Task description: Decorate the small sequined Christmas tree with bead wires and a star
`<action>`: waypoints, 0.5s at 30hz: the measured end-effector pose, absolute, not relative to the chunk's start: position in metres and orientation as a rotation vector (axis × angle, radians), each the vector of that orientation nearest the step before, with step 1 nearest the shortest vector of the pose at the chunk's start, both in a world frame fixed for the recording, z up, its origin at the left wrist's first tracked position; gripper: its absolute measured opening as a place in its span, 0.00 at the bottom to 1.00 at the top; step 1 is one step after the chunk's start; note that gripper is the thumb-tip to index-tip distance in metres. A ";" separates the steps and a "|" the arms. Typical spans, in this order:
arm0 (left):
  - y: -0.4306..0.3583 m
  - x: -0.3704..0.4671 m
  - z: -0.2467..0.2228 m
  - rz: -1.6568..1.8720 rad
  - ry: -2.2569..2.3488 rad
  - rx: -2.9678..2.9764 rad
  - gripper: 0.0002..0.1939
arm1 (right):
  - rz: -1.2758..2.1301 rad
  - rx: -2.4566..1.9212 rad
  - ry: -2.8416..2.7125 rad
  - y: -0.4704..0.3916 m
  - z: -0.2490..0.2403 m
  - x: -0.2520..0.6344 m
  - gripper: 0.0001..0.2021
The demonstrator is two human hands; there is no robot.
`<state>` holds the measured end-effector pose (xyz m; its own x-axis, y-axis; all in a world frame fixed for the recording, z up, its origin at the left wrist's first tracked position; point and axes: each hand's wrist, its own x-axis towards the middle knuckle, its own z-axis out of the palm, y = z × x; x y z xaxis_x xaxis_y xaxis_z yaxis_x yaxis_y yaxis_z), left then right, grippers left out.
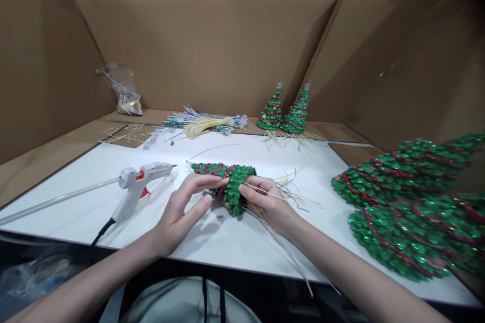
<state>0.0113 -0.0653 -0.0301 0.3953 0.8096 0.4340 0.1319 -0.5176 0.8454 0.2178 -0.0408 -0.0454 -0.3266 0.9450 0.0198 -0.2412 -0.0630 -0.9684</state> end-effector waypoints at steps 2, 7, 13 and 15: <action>-0.066 0.010 -0.032 1.141 0.790 1.900 0.14 | 1.584 -0.855 -1.227 -0.041 -0.046 0.217 0.16; -0.064 0.009 -0.034 1.133 0.751 1.835 0.14 | 1.637 -0.814 -1.206 -0.040 -0.047 0.217 0.15; -0.062 0.009 -0.036 1.126 0.689 1.759 0.15 | 1.648 -0.798 -1.185 -0.040 -0.049 0.216 0.15; -0.061 0.009 -0.037 1.126 0.672 1.731 0.15 | 1.639 -0.816 -1.194 -0.040 -0.050 0.216 0.16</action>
<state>0.0086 -0.0611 -0.0375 0.4294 0.8140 0.3913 -0.0415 -0.4150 0.9089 0.2162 -0.0397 -0.0501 -0.3572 0.9340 0.0050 -0.2910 -0.1062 -0.9508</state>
